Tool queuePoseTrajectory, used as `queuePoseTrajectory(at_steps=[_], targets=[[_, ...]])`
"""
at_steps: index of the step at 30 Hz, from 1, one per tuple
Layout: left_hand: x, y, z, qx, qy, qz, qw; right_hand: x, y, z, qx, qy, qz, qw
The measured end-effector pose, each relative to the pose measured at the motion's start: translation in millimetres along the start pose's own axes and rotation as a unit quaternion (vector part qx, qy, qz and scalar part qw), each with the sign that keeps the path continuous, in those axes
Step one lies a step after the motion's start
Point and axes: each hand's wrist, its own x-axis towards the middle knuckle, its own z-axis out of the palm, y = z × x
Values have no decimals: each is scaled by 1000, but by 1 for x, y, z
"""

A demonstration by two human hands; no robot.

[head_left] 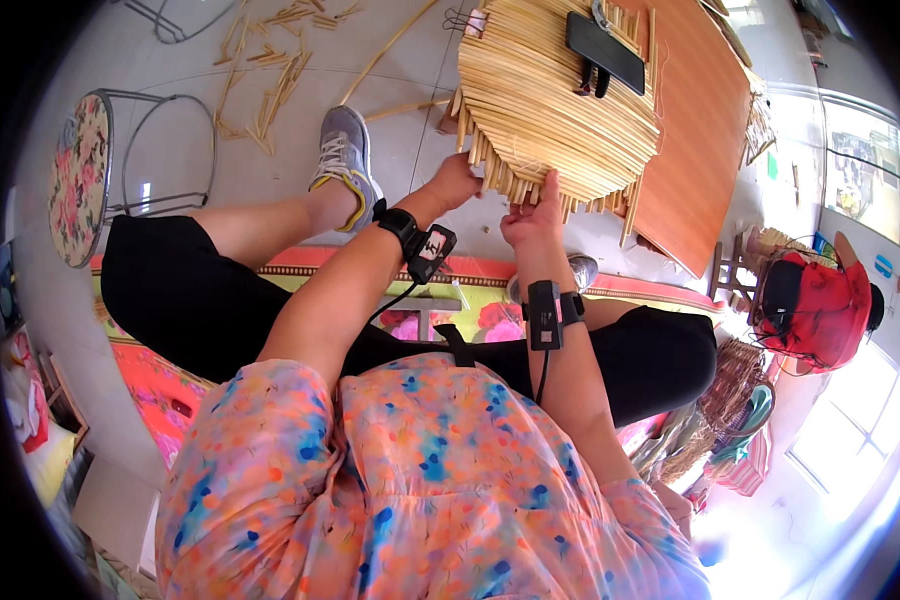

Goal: The person aligns and glues wooden sticks onto a circular base, trims the protruding ends using pliers, and threads a white string through the sticks to secure them.

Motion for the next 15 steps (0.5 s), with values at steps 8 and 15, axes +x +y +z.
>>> queuePoseTrajectory(at_steps=[8, 15], targets=[[-9, -15, 7, -504, -109, -122, 848, -1, 2, -2, -3, -25, -16, 1000], [-8, 13, 2, -609, 10, -143, 780, -1, -1, -3, 9, 4, -13, 1000]])
